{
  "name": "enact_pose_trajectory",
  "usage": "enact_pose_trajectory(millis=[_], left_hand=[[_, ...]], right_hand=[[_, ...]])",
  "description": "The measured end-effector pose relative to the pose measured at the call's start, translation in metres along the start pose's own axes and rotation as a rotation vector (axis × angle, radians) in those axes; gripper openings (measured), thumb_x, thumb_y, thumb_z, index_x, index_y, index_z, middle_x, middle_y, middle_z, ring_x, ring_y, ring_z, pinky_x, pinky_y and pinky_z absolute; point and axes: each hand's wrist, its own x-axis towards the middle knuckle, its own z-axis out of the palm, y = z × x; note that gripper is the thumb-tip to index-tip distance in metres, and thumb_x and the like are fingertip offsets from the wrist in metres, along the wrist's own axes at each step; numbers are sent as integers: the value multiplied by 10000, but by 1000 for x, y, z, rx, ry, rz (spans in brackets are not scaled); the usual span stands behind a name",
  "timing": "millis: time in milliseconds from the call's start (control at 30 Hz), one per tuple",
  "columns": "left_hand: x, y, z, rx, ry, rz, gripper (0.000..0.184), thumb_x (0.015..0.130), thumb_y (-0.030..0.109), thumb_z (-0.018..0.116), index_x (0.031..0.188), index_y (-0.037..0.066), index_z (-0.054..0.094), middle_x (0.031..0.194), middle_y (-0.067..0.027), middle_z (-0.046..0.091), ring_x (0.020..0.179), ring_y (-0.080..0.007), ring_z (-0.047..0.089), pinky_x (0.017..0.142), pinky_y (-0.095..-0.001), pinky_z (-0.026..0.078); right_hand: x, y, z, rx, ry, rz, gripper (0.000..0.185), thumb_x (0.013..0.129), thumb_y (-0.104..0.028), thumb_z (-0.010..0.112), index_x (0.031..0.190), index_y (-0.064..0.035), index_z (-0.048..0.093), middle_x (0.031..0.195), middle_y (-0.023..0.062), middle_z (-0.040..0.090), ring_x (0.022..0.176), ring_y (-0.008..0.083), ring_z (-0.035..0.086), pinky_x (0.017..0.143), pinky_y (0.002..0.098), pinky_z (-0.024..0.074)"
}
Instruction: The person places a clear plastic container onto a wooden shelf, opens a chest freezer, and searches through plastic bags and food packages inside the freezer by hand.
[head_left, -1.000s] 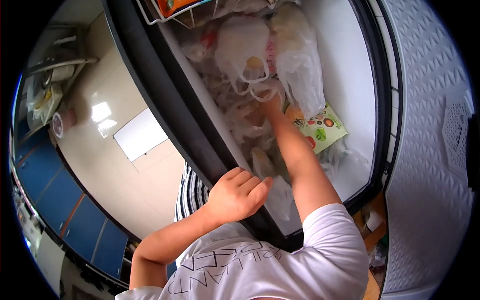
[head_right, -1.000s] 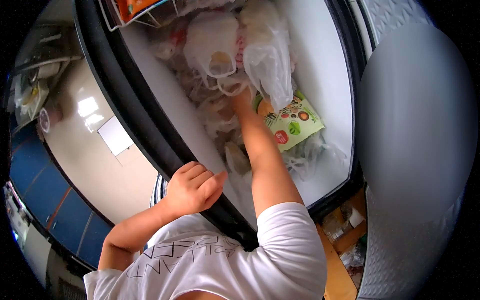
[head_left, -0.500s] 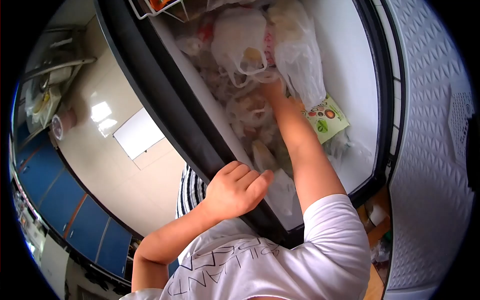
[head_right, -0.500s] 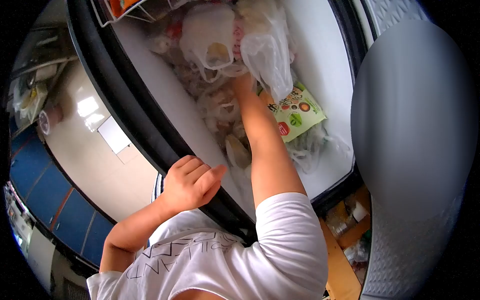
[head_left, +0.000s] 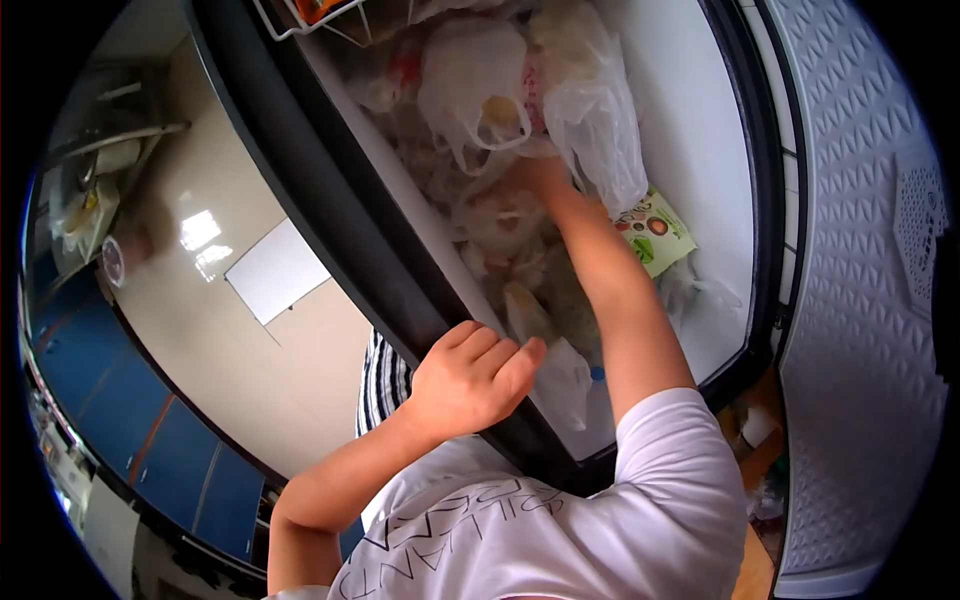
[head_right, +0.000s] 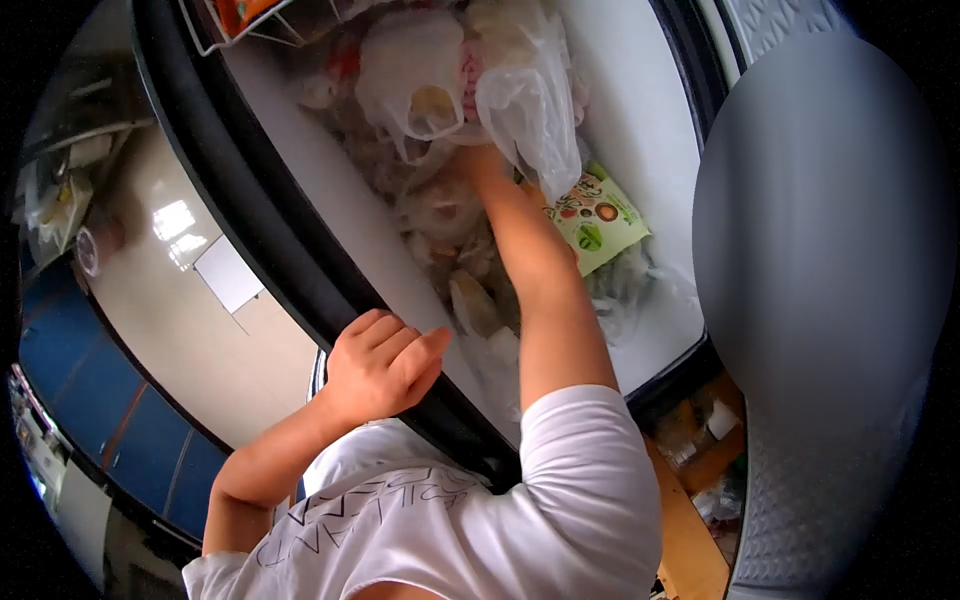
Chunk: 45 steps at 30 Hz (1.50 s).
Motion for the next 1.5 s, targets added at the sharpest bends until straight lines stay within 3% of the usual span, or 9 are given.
enact_pose_trajectory(millis=[233, 300, 400, 700, 900, 1133, 1300, 1367, 1500], left_hand=[[0, -3, 4, 21, 69, 53, 278, 658, 53, 680, 923, 44, 597, 612, -2, 455, 548, -167, 474, 550, -290, 430], [3, 0, 0, 14, 50, 42, 273, 661, 53, 680, 921, 42, 597, 615, -3, 458, 551, -168, 482, 549, -288, 429], [8, 4, -3, 11, 32, 37, 267, 668, 57, 679, 921, 41, 596, 624, -4, 474, 559, -170, 495, 553, -287, 431], [8, 5, -6, -46, 6, -2, 229, 714, 25, 681, 924, 43, 590, 629, -34, 510, 584, -210, 535, 577, -313, 453], [12, 9, -9, -49, -2, -7, 211, 713, 24, 681, 905, 47, 598, 633, -37, 518, 588, -212, 538, 587, -313, 460], [7, 5, -3, -30, 5, 21, 282, 680, 75, 686, 944, 46, 593, 655, -18, 509, 600, -189, 528, 582, -300, 446], [8, 7, -6, -40, -14, -20, 205, 711, 36, 686, 897, 45, 599, 631, -40, 520, 586, -209, 536, 582, -313, 457], [7, 7, -3, -39, 6, -20, 204, 713, 34, 685, 898, 46, 599, 627, -39, 516, 582, -209, 534, 576, -314, 454], [9, 7, -2, -47, 9, -17, 215, 709, 30, 684, 906, 51, 601, 622, -37, 514, 575, -209, 531, 563, -314, 448]], right_hand=[[-64, -10, -7, -149, -119, 40, 291, 756, -186, 620, 1001, -31, 648, 1016, 189, 646, 947, 373, 601, 822, 444, 476], [-75, 16, 31, -80, 472, -247, 328, 763, -192, 608, 1059, -55, 641, 1042, 180, 640, 969, 370, 590, 842, 446, 471], [-96, 22, 34, -15, 578, -208, 292, 776, -182, 578, 1034, -64, 646, 1046, 174, 638, 979, 360, 586, 843, 448, 467], [-94, 22, 30, 192, 387, 66, 235, 807, -168, 584, 1005, -53, 636, 1018, 174, 634, 945, 383, 589, 801, 457, 471], [-130, -3, -7, 71, 476, -326, 335, 779, -98, 609, 1112, -60, 607, 1065, 134, 616, 980, 348, 572, 837, 448, 456], [-61, 44, -11, -361, 653, -205, 348, 721, -147, 681, 1065, -109, 635, 1159, 75, 568, 1125, 306, 493, 855, 427, 431], [-74, 37, 21, -394, 430, -304, 72, 745, -159, 621, 763, -90, 618, 904, 86, 602, 947, 291, 567, 768, 425, 441], [-106, 5, 15, -220, 313, -507, 49, 763, -126, 567, 767, -79, 581, 805, 96, 582, 852, 308, 582, 694, 441, 456], [-126, 2, 29, -250, 201, -386, 116, 780, -164, 597, 872, -95, 613, 845, 90, 616, 824, 304, 620, 721, 414, 503]])
